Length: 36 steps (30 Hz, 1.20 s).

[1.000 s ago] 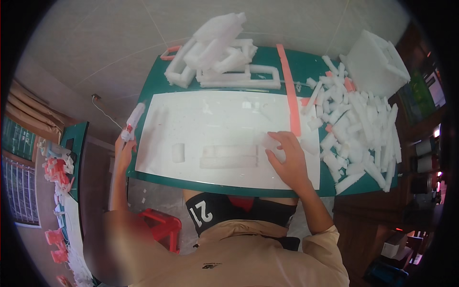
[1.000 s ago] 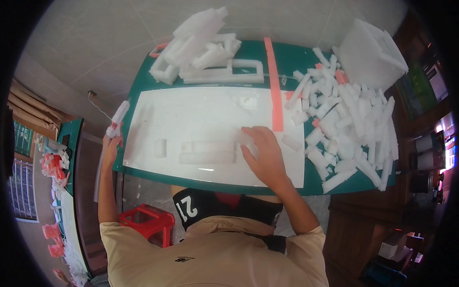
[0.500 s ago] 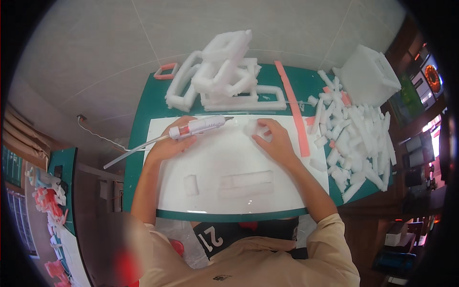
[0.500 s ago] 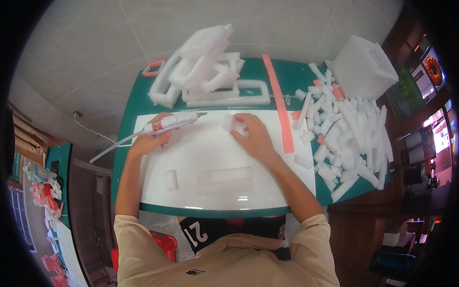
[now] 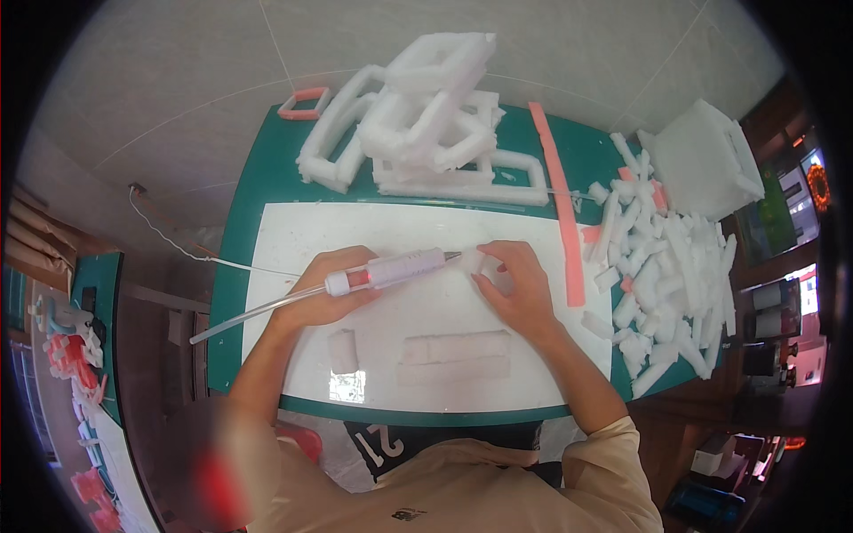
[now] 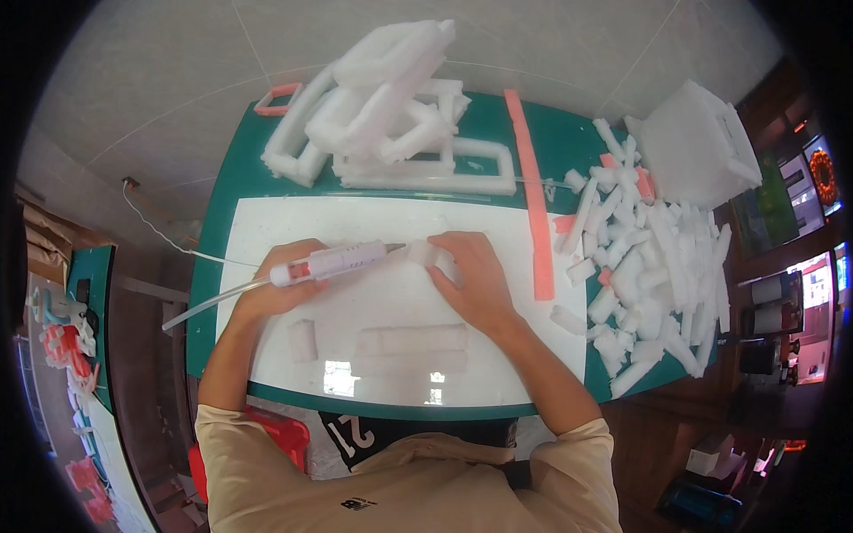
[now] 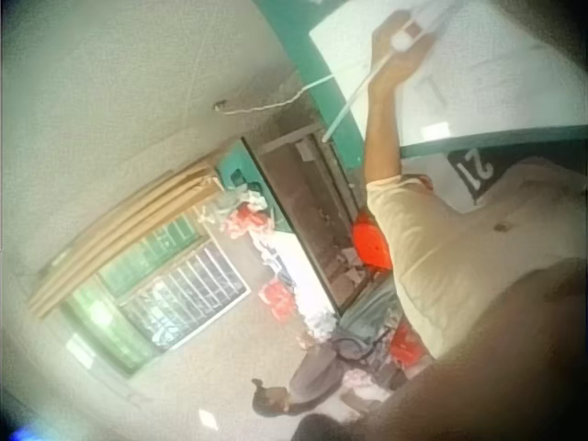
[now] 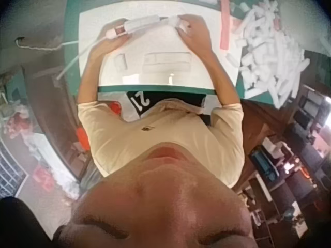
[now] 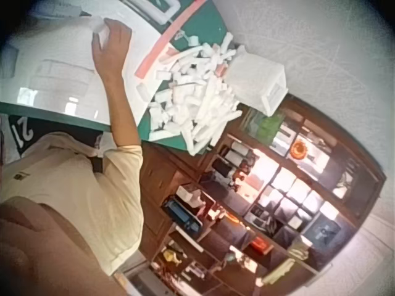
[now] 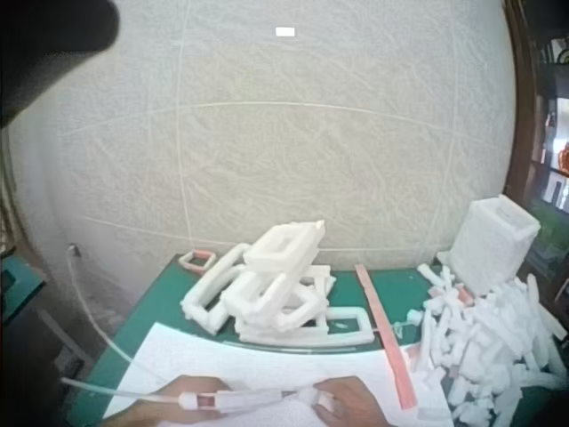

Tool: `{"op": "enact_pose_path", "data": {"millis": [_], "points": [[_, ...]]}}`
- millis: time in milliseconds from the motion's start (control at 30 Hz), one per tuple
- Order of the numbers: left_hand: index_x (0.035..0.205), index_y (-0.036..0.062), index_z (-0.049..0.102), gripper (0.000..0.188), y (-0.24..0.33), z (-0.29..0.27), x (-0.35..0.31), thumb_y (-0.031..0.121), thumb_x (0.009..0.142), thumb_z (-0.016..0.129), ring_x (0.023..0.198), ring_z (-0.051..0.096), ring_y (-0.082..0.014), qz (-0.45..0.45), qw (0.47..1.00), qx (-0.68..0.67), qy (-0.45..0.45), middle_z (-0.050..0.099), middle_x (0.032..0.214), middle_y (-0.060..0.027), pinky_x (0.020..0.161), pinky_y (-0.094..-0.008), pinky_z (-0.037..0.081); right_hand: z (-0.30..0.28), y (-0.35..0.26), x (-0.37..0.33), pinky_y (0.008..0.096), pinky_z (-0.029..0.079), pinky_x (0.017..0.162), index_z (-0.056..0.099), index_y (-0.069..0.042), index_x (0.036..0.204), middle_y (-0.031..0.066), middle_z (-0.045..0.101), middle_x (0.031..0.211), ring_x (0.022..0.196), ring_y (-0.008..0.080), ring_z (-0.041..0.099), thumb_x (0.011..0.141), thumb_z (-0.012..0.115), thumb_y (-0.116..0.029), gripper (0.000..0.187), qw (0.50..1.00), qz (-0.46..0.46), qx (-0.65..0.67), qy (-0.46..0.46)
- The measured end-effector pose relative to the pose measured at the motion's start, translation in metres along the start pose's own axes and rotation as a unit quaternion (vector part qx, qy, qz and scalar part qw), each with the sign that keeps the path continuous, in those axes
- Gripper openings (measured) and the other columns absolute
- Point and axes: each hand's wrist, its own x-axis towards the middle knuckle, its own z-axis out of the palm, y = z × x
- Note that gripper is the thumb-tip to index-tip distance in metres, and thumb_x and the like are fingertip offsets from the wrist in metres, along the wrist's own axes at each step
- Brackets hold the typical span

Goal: Gluing white foam blocks together using a hot glue gun.

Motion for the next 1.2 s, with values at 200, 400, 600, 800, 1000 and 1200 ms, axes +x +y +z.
{"op": "enact_pose_path", "data": {"millis": [200, 400, 600, 800, 1000, 1200], "points": [[0.096, -0.0006, 0.064, 0.022, -0.0024, 0.006, -0.0005, 0.01, 0.079, 0.073, 0.08, 0.063, -0.029, 0.008, 1.0, 0.005, -0.007, 0.064, 0.089, -0.0145, 0.073, -0.0351, 0.049, -0.0035, -0.0036, -0.0018, 0.037, 0.046, 0.093, 0.063, -0.008, 0.114, 0.0105, 0.061, 0.113, 0.108, 0.0302, 0.054, 0.08, 0.072, -0.006, 0.036, 1.0, -0.024, 0.003, 0.0], [0.092, 0.0002, 0.063, 0.02, 0.0013, 0.0084, -0.0008, 0.01, 0.078, 0.074, 0.076, 0.062, -0.0289, 0.023, 0.999, 0.024, 0.002, 0.063, 0.085, -0.0136, 0.07, -0.0352, 0.048, -0.0037, -0.0046, -0.0036, 0.0369, 0.045, 0.094, 0.062, -0.007, 0.115, 0.0104, 0.062, 0.113, 0.109, 0.0297, 0.054, 0.08, 0.071, -0.006, 0.035, 0.999, -0.038, 0.005, -0.01], [0.085, 0.0006, 0.059, 0.019, -0.0032, 0.0088, -0.0023, 0.009, 0.078, 0.075, 0.069, 0.057, -0.0259, 0.011, 1.0, 0.02, 0.01, 0.057, 0.077, -0.0117, 0.064, -0.0337, 0.045, -0.0034, -0.0053, -0.0026, 0.0376, 0.045, 0.094, 0.062, -0.007, 0.114, 0.0105, 0.063, 0.113, 0.108, 0.0299, 0.055, 0.08, 0.071, -0.006, 0.035, 0.999, -0.045, 0.006, -0.014], [0.082, 0.0008, 0.056, 0.021, -0.0048, 0.0094, -0.0032, 0.009, 0.078, 0.075, 0.066, 0.052, -0.0226, 0.008, 1.0, 0.026, 0.015, 0.052, 0.073, -0.01, 0.062, -0.0325, 0.042, -0.0033, -0.0031, -0.0019, 0.0329, 0.048, 0.082, 0.063, -0.008, 0.113, 0.0086, 0.064, 0.111, 0.103, 0.0264, 0.056, 0.079, 0.073, -0.005, 0.035, 0.998, -0.065, -0.011, 0.0], [0.082, 0.0006, 0.056, 0.021, -0.0013, 0.0092, -0.0033, 0.01, 0.079, 0.075, 0.066, 0.051, -0.0216, -0.003, 0.999, 0.036, 0.01, 0.052, 0.073, -0.0097, 0.063, -0.0321, 0.042, -0.0032, -0.0023, -0.0018, 0.028, 0.051, 0.07, 0.064, -0.009, 0.112, 0.0065, 0.065, 0.109, 0.099, 0.0225, 0.057, 0.078, 0.075, -0.005, 0.036, 0.996, -0.082, -0.032, 0.009], [0.083, 0.0002, 0.058, 0.02, 0.0001, 0.0094, -0.0037, 0.01, 0.078, 0.075, 0.067, 0.054, -0.0233, 0.004, 0.999, 0.033, 0.009, 0.055, 0.075, -0.0109, 0.064, -0.0324, 0.043, -0.0026, -0.0013, -0.0015, 0.0284, 0.051, 0.07, 0.064, -0.009, 0.112, 0.006, 0.064, 0.11, 0.1, 0.0226, 0.057, 0.078, 0.075, -0.005, 0.036, 0.996, -0.084, -0.03, 0.013]]}}
